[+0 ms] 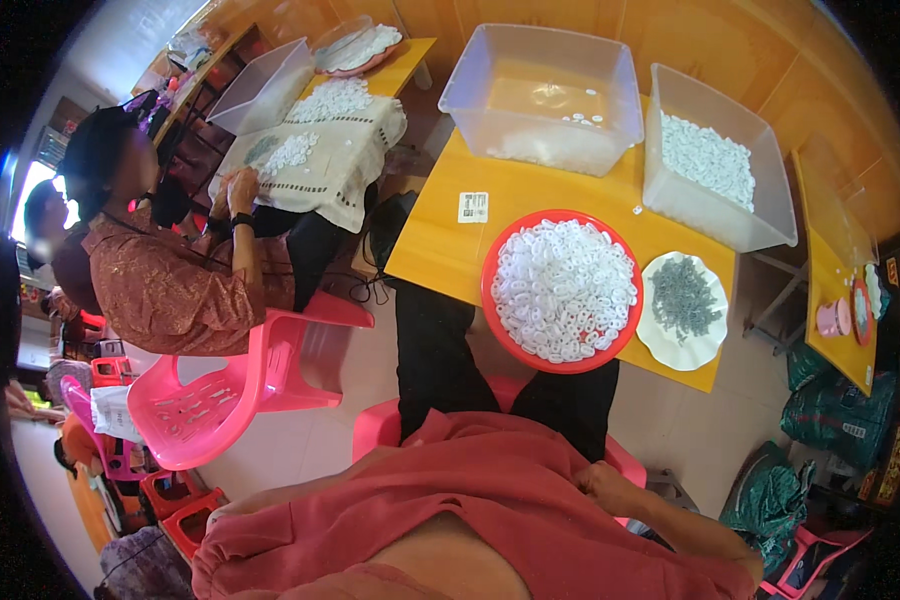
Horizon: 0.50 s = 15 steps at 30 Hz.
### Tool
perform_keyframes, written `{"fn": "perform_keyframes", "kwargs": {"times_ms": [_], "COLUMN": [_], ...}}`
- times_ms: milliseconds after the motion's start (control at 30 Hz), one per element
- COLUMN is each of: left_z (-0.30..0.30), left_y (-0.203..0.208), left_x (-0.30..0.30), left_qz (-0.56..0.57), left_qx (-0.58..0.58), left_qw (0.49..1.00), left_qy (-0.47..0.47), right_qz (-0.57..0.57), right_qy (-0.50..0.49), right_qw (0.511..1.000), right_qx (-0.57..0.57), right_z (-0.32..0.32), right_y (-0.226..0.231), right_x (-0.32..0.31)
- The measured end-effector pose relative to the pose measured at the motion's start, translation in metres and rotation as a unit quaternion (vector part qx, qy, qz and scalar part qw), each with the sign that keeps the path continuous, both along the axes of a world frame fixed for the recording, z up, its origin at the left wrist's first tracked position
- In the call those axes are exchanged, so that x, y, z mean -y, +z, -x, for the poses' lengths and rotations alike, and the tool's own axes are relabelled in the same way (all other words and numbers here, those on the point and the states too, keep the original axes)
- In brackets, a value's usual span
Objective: Assembling small electrical or mechanical components by inserting metal pins into white plastic housings.
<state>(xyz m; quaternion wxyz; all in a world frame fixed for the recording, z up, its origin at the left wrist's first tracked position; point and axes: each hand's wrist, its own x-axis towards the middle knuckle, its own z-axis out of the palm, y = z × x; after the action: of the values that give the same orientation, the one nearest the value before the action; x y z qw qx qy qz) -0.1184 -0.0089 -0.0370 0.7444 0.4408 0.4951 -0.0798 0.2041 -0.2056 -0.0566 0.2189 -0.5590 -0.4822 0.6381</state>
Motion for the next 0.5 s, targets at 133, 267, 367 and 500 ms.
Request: {"fn": "perform_keyframes", "kwargs": {"times_ms": [133, 267, 367, 500], "left_z": [-0.011, -0.017, -0.013, -0.008], "left_y": [-0.012, -0.008, 0.006, -0.014], "left_x": [0.002, -0.013, -0.040, -0.027], "left_qz": [-0.033, -0.053, 0.119, 0.058], "left_qx": [-0.012, -0.007, -0.073, -0.091], "left_qw": [0.998, 0.995, 0.985, 0.988], "left_qy": [-0.049, -0.088, 0.099, 0.107], "right_qz": [0.070, 0.114, -0.101, -0.075], "right_qy": [-0.056, -0.096, 0.012, 0.030], "right_qw": [0.995, 0.989, 0.991, 0.996], "right_qx": [0.040, 0.003, 0.083, 0.024], "right_z": [-0.025, -0.024, -0.013, -0.011], "right_y": [0.017, 0.011, -0.024, -0.014], "right_x": [0.003, 0.017, 0.005, 0.005]}}
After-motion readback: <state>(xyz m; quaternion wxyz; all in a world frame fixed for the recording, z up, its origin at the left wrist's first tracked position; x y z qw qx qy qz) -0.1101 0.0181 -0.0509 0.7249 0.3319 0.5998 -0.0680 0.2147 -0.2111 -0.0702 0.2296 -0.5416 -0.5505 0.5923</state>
